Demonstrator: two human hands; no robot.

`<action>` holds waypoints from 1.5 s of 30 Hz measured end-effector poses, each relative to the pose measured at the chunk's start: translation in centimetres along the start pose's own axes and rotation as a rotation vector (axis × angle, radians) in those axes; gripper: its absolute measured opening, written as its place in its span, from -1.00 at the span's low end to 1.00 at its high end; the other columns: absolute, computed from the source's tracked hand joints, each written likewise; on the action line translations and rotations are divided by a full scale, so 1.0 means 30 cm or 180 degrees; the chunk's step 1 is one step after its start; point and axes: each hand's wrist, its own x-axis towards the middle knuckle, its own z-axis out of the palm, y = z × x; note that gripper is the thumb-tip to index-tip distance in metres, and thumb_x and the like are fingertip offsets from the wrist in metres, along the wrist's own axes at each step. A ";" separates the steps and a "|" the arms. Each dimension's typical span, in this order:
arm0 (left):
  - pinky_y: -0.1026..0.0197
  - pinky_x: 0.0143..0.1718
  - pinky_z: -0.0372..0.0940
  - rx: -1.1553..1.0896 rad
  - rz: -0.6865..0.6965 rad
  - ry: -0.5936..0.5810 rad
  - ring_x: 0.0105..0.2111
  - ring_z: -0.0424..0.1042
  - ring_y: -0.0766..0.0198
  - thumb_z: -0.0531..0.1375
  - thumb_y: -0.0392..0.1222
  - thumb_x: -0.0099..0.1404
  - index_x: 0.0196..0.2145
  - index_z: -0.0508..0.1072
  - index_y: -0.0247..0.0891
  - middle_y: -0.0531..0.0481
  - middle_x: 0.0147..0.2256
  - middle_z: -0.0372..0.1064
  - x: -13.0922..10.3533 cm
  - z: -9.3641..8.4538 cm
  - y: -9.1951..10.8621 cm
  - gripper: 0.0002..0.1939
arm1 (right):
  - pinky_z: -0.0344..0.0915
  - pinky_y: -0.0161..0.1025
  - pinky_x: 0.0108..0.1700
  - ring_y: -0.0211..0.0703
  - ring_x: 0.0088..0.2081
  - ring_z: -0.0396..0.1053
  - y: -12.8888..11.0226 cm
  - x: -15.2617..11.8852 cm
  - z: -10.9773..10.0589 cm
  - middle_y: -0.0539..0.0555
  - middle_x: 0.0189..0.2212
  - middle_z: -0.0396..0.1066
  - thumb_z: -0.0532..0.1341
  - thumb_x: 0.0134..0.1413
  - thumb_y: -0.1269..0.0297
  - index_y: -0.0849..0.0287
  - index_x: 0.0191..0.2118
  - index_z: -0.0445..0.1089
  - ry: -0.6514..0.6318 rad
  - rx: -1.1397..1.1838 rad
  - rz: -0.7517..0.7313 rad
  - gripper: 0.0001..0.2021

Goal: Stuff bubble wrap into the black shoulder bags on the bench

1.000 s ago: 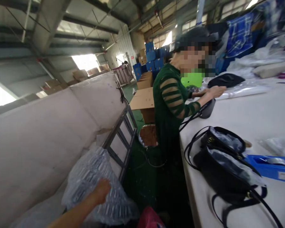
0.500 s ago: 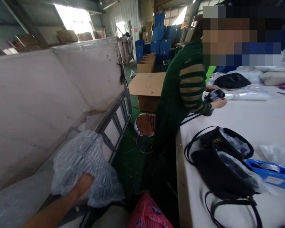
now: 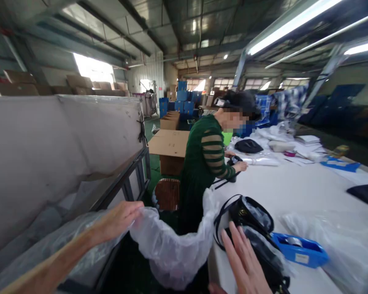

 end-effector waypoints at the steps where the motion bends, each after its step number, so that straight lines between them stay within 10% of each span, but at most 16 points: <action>1: 0.24 -0.30 0.18 -0.0111 0.0053 -0.0055 -0.37 0.37 0.20 -0.12 0.09 0.36 -0.44 0.28 -0.23 0.02 -0.44 0.33 -0.002 -0.007 0.017 -0.59 | 0.06 0.51 0.23 0.53 0.38 -0.40 -0.007 0.066 -0.051 0.21 0.44 -0.52 0.32 -0.04 0.33 0.07 0.43 -0.47 0.0006 -0.0071 -0.0093 0.09; 4: 0.25 -0.31 0.19 -0.0373 0.0118 -0.0251 -0.38 0.32 0.21 -0.09 0.20 0.32 -0.45 0.26 -0.23 0.03 -0.45 0.27 0.002 -0.025 0.055 -0.54 | -0.29 0.58 0.28 0.45 0.38 -0.59 -0.079 0.260 -0.223 0.25 0.44 -0.43 0.44 -0.19 0.30 0.09 0.43 -0.42 -0.0571 0.0125 -0.0477 0.21; 8: 0.26 -0.35 0.21 -0.0849 0.0158 -0.0467 -0.40 0.28 0.22 0.02 0.31 0.25 -0.44 0.29 -0.24 0.04 -0.46 0.27 0.016 -0.080 0.066 -0.49 | -0.53 0.43 0.33 0.31 0.41 -0.33 -0.165 0.452 -0.318 0.14 0.34 0.08 0.47 -0.22 0.26 0.02 0.22 0.25 -0.1338 0.0749 -0.1655 -0.21; 11: 0.22 -0.30 0.26 -0.1293 0.0040 -0.0326 -0.38 0.34 0.18 0.12 0.29 0.21 -0.38 0.36 -0.26 -0.01 -0.40 0.38 0.025 -0.148 0.029 -0.51 | 0.00 0.23 0.28 0.20 0.05 0.38 -0.095 0.484 -0.261 0.04 -0.28 0.53 0.44 -0.26 0.35 0.15 -0.24 0.52 -0.2327 0.1319 -0.0665 -0.68; 14: 0.16 -0.22 0.31 -0.1265 -0.0224 -0.0077 -0.29 0.42 0.05 0.18 0.22 0.14 -0.33 0.43 -0.28 -0.10 -0.30 0.49 0.036 -0.197 -0.026 -0.55 | 0.35 -0.18 -0.13 -0.08 -0.33 0.43 0.056 0.443 -0.194 -0.08 -0.54 0.39 0.35 -0.28 0.39 0.19 -0.43 0.50 -0.2772 0.1902 0.0535 -0.85; 20: 0.24 -0.08 0.28 0.0135 -0.0008 -0.0102 -0.17 0.44 0.10 -0.03 0.09 0.26 -0.23 0.48 -0.33 -0.07 -0.22 0.53 0.081 -0.161 -0.004 -0.53 | 0.25 -0.34 -0.31 -0.24 -0.43 0.35 0.217 0.378 -0.229 -0.09 -0.54 0.42 0.18 -0.28 0.35 0.19 -0.48 0.44 -0.2382 0.2611 0.0663 -0.87; 26: 0.09 0.23 0.08 0.0625 0.0755 -0.0070 0.15 0.30 0.06 0.11 -0.09 0.18 0.31 0.13 -0.20 -0.12 0.18 0.32 0.163 0.027 0.265 -0.27 | 0.29 -0.32 -0.35 -0.23 -0.47 0.35 0.245 0.338 -0.308 -0.09 -0.55 0.36 0.13 -0.31 0.32 0.17 -0.47 0.37 -0.2219 0.2916 0.0742 -0.84; 32: 0.10 -0.18 0.20 0.0698 0.0816 -0.0047 -0.24 0.46 0.03 -0.06 -0.15 0.29 -0.42 0.45 -0.23 -0.13 -0.36 0.47 0.272 0.181 0.479 -0.68 | 0.27 -0.30 -0.39 -0.22 -0.51 0.34 0.316 0.257 -0.359 -0.06 -0.56 0.33 0.12 -0.26 0.27 0.17 -0.46 0.31 -0.2088 0.2824 0.0970 -0.86; 45: 0.27 -0.40 0.14 -0.0378 0.0898 -0.1159 -0.41 0.31 0.24 0.08 -0.08 0.09 -0.50 0.32 -0.26 0.08 -0.50 0.27 0.380 0.142 0.431 -0.81 | 0.15 -0.33 -0.42 -0.26 -0.49 0.23 0.365 0.232 -0.425 -0.09 -0.57 0.25 0.18 0.00 0.32 0.21 -0.42 0.36 -0.1510 0.1643 0.1303 -0.92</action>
